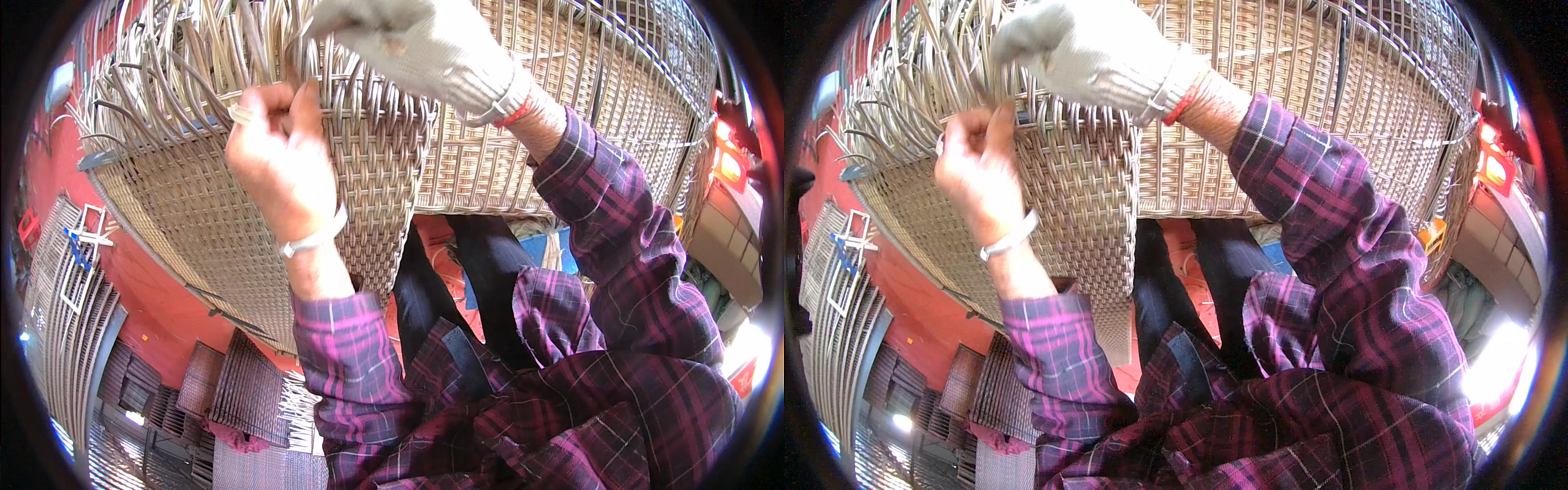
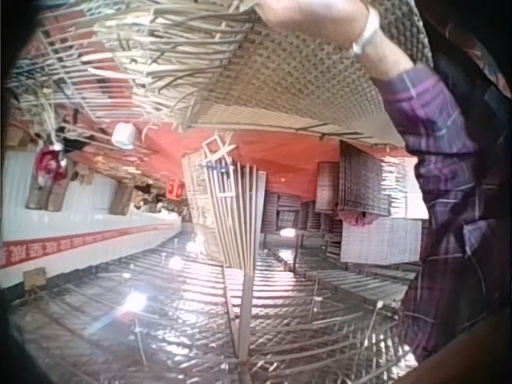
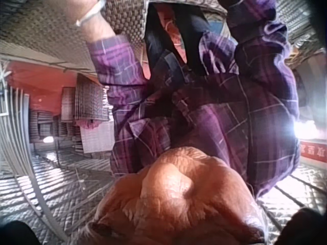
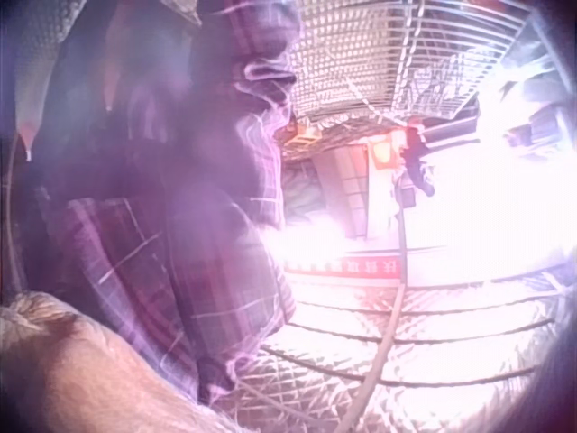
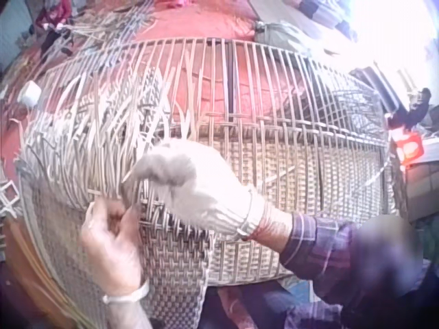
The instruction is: The person weaves a large basket by hand, interlacing flexible strips through a metal frame. They repeatedly pull and tuck the strips to tighten the weave, occasionally repositioning the basket to access different sections.
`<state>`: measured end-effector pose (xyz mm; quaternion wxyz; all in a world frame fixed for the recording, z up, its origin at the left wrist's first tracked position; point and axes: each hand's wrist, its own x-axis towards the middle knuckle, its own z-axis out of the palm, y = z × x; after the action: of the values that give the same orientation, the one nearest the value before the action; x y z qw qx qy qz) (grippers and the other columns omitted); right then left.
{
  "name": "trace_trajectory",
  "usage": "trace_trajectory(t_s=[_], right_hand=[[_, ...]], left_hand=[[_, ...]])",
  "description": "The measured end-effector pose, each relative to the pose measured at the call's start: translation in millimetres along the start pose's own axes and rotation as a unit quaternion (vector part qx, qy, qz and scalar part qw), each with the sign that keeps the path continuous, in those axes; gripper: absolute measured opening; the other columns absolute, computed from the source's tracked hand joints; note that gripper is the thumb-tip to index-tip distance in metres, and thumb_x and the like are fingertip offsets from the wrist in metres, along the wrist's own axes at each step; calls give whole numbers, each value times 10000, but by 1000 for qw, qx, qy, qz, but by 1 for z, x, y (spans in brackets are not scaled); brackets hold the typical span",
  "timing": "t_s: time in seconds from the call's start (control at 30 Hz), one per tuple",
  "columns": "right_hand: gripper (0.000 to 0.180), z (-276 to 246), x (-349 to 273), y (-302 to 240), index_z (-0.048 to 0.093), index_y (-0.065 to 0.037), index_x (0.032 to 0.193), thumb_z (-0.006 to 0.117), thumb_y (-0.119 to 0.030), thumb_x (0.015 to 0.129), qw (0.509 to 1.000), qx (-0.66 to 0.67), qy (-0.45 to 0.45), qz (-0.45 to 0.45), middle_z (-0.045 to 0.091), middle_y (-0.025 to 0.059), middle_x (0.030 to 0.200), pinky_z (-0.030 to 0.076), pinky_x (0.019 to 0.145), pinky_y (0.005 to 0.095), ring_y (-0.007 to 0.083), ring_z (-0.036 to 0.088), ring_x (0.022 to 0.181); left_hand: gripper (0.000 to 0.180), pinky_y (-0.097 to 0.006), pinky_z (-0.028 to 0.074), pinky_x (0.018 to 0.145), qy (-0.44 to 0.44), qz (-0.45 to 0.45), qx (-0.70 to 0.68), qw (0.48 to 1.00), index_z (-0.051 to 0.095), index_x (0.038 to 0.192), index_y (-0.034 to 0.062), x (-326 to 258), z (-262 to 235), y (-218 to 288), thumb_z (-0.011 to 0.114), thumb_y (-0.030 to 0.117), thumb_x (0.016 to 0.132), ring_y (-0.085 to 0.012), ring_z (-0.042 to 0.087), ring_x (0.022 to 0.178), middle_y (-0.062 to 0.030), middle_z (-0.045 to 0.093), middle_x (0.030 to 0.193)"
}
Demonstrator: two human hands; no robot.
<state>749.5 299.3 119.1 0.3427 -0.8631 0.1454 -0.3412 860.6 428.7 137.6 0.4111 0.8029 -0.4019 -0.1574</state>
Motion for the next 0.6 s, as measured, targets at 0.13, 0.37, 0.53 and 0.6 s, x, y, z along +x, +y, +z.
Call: trace_trajectory(t_s=[0.13,0.37,0.53,0.6], right_hand=[[227,17,-5,-2,693,-151,952,539,-164,786,972,-157,-155,84,666,118,762,534,686,410,302,661,719],[244,32,11,22,676,-82,930,534,-233,801,922,-50,-335,188,658,121,731,528,691,403,291,663,700],[223,20,12,15,682,-100,1007,550,-148,833,912,28,-353,208,669,92,959,527,754,348,240,650,881],[238,18,11,12,682,-102,1020,572,-139,811,903,52,-355,236,670,84,954,529,775,342,244,652,877]], left_hand=[[174,-199,321,472,-20,-151,-148,977,591,774,36,-29,-18,4,668,154,876,-33,423,536,32,534,614],[301,-295,301,449,-52,-56,41,996,507,661,-14,-24,-14,-14,667,157,851,-115,354,472,-50,410,515],[290,-283,248,423,-72,-103,-40,991,433,583,11,-23,-15,-20,609,68,807,-91,295,455,-9,346,486],[271,-251,255,415,-87,-134,-85,984,428,573,21,-22,-18,-19,581,39,796,-58,330,457,14,386,495]])
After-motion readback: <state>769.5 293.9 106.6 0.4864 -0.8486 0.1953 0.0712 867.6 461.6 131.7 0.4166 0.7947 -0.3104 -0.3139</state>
